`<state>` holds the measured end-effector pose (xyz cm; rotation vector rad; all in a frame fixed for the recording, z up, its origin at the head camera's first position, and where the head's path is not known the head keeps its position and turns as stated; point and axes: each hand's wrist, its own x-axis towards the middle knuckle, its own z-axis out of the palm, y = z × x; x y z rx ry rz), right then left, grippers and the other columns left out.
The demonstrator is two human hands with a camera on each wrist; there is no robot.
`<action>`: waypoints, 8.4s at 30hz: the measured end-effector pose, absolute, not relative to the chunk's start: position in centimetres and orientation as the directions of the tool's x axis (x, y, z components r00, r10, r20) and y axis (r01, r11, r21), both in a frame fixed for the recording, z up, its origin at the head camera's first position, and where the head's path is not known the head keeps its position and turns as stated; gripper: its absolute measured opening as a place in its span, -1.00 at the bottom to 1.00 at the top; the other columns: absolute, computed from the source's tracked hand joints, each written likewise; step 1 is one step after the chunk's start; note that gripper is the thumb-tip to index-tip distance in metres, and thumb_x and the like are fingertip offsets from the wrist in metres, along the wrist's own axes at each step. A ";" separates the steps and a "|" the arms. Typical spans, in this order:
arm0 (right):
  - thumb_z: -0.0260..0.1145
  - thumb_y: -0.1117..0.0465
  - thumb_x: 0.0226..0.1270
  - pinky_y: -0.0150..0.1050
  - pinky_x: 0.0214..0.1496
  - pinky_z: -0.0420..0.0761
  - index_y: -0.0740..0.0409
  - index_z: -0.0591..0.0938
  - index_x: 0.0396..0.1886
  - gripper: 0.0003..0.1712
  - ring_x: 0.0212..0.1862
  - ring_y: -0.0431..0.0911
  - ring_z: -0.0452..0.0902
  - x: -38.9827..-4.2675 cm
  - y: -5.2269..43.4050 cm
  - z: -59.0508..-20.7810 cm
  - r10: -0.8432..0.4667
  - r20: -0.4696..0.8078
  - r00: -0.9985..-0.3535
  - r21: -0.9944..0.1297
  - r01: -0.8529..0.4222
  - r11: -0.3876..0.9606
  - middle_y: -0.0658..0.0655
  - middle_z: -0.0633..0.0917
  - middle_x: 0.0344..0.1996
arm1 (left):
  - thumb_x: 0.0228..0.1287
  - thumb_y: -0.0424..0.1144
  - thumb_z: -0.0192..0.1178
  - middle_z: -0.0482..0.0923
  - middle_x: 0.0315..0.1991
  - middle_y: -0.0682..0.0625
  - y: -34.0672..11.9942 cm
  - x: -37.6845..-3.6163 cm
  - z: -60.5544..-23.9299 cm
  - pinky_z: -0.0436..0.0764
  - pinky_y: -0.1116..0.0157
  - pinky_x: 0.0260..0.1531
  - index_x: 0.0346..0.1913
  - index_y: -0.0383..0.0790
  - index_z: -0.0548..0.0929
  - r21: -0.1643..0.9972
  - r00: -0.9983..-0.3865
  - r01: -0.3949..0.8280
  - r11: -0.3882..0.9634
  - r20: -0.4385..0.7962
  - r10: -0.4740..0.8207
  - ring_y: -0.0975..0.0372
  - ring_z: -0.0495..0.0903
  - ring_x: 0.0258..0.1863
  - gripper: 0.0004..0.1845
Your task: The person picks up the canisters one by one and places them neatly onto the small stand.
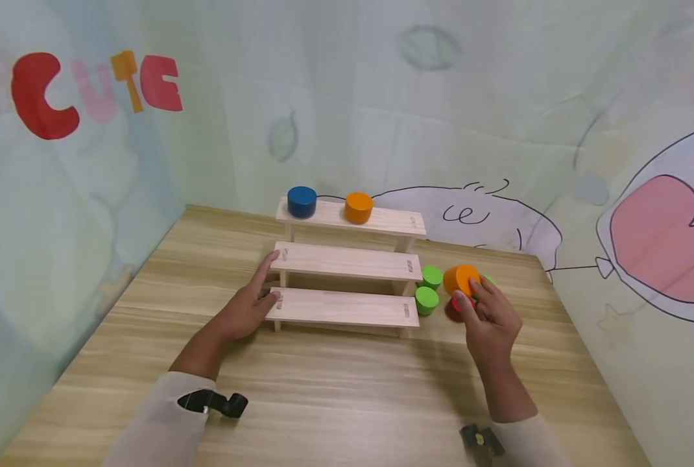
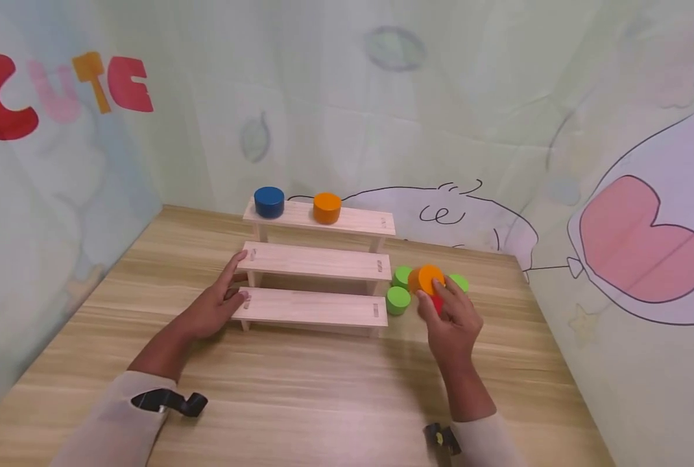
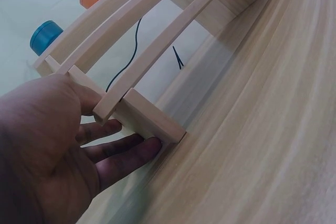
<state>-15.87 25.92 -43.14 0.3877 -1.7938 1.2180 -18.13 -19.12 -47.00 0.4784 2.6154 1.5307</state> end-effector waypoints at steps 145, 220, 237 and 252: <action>0.55 0.33 0.41 -0.72 -0.13 0.56 0.14 0.62 0.51 -0.32 0.40 0.06 0.60 -19.5 27.0 -39.8 0.167 0.275 -0.947 -0.818 -0.139 0.558 0.17 0.61 0.53 | 0.78 -0.27 -0.06 0.22 0.64 -0.50 -19.0 -17.8 -46.7 0.52 -0.36 0.43 0.81 0.30 -0.31 0.861 -0.955 0.207 0.464 0.075 0.287 -0.43 0.45 0.51 -0.13; 0.47 0.32 0.48 -0.47 -0.10 0.54 0.00 0.46 0.66 -0.19 0.63 0.10 0.21 -18.6 34.5 -45.5 0.444 -0.232 -0.866 -0.871 0.388 0.301 0.21 0.33 0.72 | 0.79 -0.26 -0.07 0.21 0.64 -0.52 -19.1 -17.8 -47.0 0.50 -0.39 0.44 0.81 0.29 -0.34 0.858 -0.950 0.222 0.462 0.084 0.300 -0.45 0.42 0.52 -0.13; 0.53 0.30 0.45 -0.53 -0.29 0.52 -0.12 0.59 0.55 -0.28 0.56 -0.06 0.25 -19.1 34.9 -46.4 0.466 -0.323 -0.823 -0.887 0.436 0.154 0.09 0.32 0.73 | 0.79 -0.27 -0.10 0.19 0.65 -0.50 -19.0 -17.7 -46.7 0.55 -0.37 0.39 0.81 0.29 -0.34 0.859 -0.950 0.223 0.461 0.085 0.301 -0.45 0.43 0.52 -0.14; 0.58 0.17 0.43 -0.43 -0.45 0.38 -0.12 0.70 0.41 -0.42 0.07 -0.18 0.39 -18.7 34.8 -45.9 0.503 -0.310 -0.807 -0.884 0.440 0.161 0.12 0.38 0.69 | 0.78 -0.28 -0.09 0.19 0.66 -0.50 -19.0 -17.7 -46.6 0.55 -0.37 0.39 0.80 0.29 -0.35 0.857 -0.951 0.220 0.466 0.081 0.300 -0.45 0.43 0.52 -0.13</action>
